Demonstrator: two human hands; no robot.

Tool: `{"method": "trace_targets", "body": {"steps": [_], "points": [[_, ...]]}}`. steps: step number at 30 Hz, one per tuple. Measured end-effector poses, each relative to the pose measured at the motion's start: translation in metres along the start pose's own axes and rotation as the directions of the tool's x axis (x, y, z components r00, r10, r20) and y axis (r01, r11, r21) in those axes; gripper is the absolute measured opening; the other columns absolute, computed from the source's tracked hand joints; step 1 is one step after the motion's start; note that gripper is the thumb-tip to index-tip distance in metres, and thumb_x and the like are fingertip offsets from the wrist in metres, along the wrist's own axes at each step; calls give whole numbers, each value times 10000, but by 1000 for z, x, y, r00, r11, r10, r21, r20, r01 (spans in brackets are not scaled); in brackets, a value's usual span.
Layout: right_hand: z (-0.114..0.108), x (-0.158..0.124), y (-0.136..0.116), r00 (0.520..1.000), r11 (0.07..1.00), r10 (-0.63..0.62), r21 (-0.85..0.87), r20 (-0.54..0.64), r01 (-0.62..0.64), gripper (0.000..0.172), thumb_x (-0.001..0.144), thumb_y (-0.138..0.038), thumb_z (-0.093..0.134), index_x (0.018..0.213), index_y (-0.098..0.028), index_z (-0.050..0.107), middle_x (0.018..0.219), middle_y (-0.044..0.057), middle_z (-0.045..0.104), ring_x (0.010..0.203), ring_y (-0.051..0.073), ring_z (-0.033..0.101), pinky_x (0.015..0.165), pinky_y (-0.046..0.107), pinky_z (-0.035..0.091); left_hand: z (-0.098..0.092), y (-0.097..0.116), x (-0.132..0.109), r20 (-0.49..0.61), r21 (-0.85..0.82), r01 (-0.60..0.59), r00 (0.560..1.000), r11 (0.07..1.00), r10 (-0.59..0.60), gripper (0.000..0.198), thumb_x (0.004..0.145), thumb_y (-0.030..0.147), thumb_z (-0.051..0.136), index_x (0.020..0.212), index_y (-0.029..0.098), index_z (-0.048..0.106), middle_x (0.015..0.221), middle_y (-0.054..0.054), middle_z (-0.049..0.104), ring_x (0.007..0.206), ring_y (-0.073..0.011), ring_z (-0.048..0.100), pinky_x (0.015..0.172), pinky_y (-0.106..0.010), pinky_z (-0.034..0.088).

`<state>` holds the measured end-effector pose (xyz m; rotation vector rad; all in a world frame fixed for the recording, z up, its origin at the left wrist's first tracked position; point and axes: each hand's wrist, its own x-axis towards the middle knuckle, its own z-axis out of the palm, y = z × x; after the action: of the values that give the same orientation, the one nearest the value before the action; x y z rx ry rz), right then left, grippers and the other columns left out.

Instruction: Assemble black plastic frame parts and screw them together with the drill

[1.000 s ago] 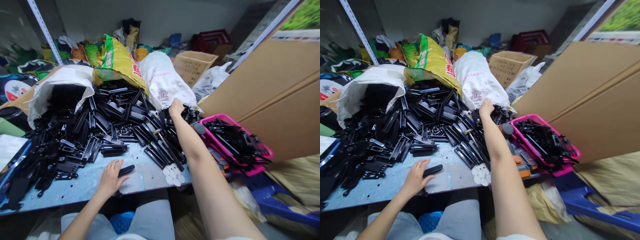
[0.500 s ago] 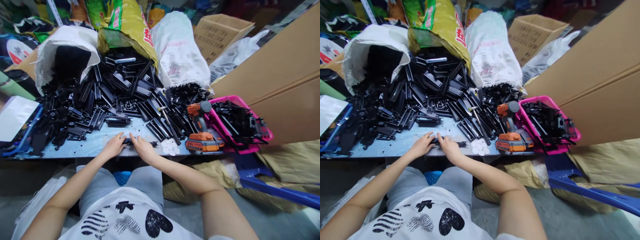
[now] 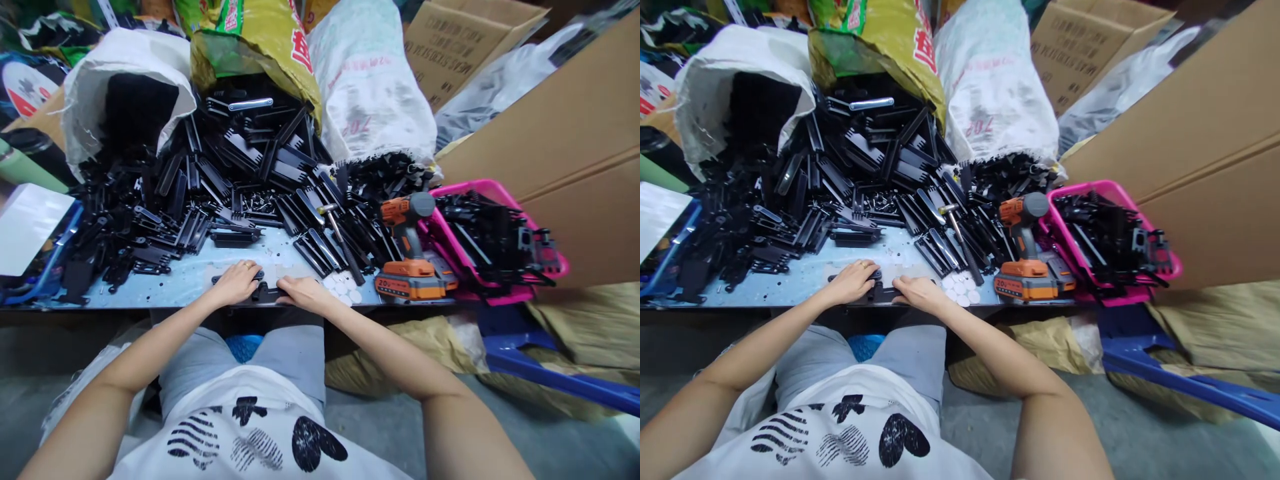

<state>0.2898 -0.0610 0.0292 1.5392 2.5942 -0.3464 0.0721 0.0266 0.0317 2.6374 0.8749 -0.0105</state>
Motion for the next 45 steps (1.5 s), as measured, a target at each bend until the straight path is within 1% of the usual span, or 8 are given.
{"method": "trace_targets", "body": {"steps": [5, 7, 10, 13, 17, 23, 32, 45], "points": [[-7, 5, 0, 999, 999, 11, -39, 36, -10, 422, 960, -517, 325, 1011, -171, 561, 954, 82, 602, 820, 169, 580, 618, 244, 293, -5, 1, 2, 35, -16, -11, 999, 1000, 12, 357, 870, 224, 414, 1213, 189, 509, 1193, -98, 542, 1107, -245, 492, 948, -379, 400], [-10, 6, -3, 998, 997, 47, -61, 32, -45, 416, 963, -517, 312, 1031, -189, 558, 945, 73, 605, 809, 173, 588, 616, 249, 296, -6, 2, 1, 30, -19, 4, 1000, 1000, -3, 382, 862, 383, 490, 1191, 192, 510, 1188, -106, 543, 1105, -267, 495, 929, -393, 403], [-15, 4, -12, 995, 991, 102, -83, 13, -100, 424, 969, -516, 277, 1052, -205, 553, 960, 74, 608, 820, 179, 595, 629, 254, 308, -6, 4, -2, 7, -30, 31, 999, 999, -31, 625, 726, 642, 597, 1147, 189, 513, 1107, -107, 578, 1037, -292, 529, 883, -403, 410], [-21, 1, -18, 992, 989, 124, -85, 16, -123, 434, 972, -518, 258, 1052, -208, 550, 955, 74, 612, 802, 174, 601, 629, 255, 312, -6, 3, -5, -30, -53, 25, 999, 998, -27, 727, 633, 722, 632, 1116, 192, 513, 1040, -91, 602, 977, -285, 557, 877, -398, 403], [-29, -3, -21, 991, 987, 134, -86, 9, -132, 429, 974, -515, 259, 1027, -202, 547, 931, 64, 620, 784, 173, 607, 612, 257, 307, -1, 1, -6, -98, -44, -7, 995, 999, 2, 747, 612, 730, 643, 1112, 193, 506, 1060, -98, 609, 987, -290, 564, 904, -411, 390], [-40, -8, -28, 994, 990, 112, -90, -15, -113, 398, 989, -461, 265, 1035, -185, 547, 944, 89, 629, 815, 176, 597, 644, 262, 320, 3, 0, -10, -128, -81, -14, 992, 997, 4, 670, 666, 717, 604, 1074, 192, 519, 993, -88, 617, 906, -270, 598, 811, -379, 442], [-45, -4, -19, 999, 999, 46, -17, 16, -46, 405, 971, -497, 320, 978, -176, 568, 900, 58, 649, 722, 150, 606, 577, 254, 266, -9, 2, -9, -39, -117, 15, 999, 993, -20, 835, 594, 726, 660, 1219, 208, 462, 1155, -99, 589, 1055, -304, 573, 871, -406, 443], [-45, -3, -23, 999, 997, 42, -61, -19, -44, 417, 989, -469, 271, 997, -165, 556, 907, 81, 640, 752, 164, 598, 613, 264, 286, -6, 0, -12, -138, -114, -16, 990, 993, 0, 689, 659, 721, 606, 1114, 214, 505, 1072, -71, 605, 943, -257, 599, 799, -360, 466]]}}
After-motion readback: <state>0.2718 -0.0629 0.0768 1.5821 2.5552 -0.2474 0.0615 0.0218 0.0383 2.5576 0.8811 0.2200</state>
